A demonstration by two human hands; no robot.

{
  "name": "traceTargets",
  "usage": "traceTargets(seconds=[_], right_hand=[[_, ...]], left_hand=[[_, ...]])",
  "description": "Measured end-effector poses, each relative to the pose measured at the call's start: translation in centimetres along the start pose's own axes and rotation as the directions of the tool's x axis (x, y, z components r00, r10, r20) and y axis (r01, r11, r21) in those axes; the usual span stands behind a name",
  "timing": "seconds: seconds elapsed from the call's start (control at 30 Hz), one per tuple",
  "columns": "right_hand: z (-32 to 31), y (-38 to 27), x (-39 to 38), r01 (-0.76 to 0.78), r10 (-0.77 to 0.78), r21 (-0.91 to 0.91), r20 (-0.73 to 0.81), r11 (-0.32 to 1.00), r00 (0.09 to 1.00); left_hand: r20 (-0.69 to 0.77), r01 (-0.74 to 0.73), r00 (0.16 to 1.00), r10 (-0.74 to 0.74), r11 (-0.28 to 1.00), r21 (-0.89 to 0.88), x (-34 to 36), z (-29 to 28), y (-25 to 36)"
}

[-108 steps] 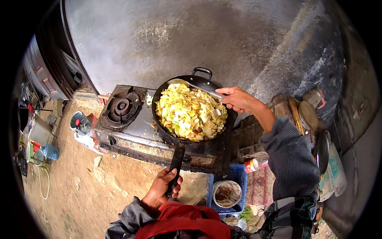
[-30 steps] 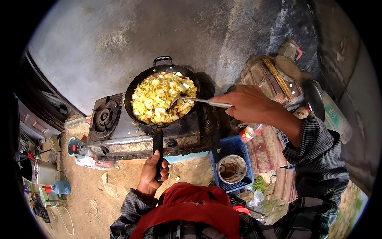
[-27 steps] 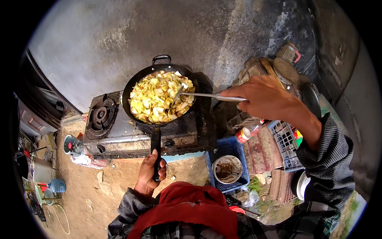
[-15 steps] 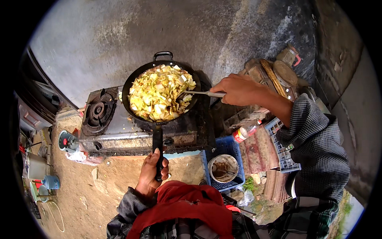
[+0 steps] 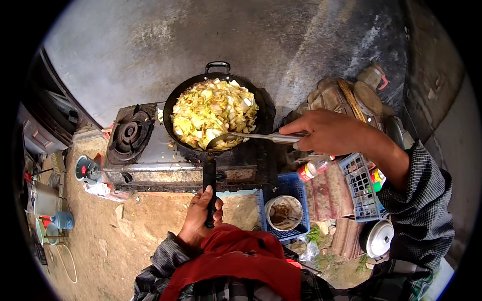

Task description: The person stirs chopped vegetables in a wok on an outdoor gas stove using a spatula. They add seasoning from a packet and a liquid from a large bottle. The person briefly enters a cluttered indoor room to retrieve a small white item from a plastic bag before returning to the stove to continue stirring the vegetables.

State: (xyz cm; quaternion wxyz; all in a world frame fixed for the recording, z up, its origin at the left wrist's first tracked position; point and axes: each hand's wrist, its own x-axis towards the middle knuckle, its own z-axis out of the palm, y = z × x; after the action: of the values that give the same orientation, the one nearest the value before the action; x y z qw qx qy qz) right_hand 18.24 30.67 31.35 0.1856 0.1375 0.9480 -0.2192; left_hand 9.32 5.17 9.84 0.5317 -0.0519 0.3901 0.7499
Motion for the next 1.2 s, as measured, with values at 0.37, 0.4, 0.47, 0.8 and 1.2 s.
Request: traceTargets(seconds=[0.37,0.4,0.47,0.8,1.2], right_hand=[[4.4,-1.9,1.1,-0.079,0.041,-0.233,-0.165,0.969,0.986],[3.6,-2.3,0.0,-0.074,0.036,-0.225,-0.172,0.971,0.984],[2.3,-3.4,-1.8,-0.065,0.027,-0.217,-0.173,0.974,0.985],[7.8,-2.1,-0.8,-0.048,-0.098,-0.507,-0.257,0.861,0.961],[5.4,-3.5,1.3,0.149,-0.325,-0.423,-0.384,0.894,0.864]], left_hand=[[0.041,-0.012,0.999,0.010,0.999,0.035,0.6,0.2,0.1],[0.035,-0.017,0.999,0.015,0.999,0.043,0.5,0.1,0.2],[0.025,-0.026,0.999,0.025,0.999,0.024,0.3,-0.2,0.2],[0.053,0.016,0.998,-0.017,1.000,0.016,0.4,0.3,0.0],[0.037,-0.003,0.999,0.002,0.999,0.032,0.3,0.0,0.2]])
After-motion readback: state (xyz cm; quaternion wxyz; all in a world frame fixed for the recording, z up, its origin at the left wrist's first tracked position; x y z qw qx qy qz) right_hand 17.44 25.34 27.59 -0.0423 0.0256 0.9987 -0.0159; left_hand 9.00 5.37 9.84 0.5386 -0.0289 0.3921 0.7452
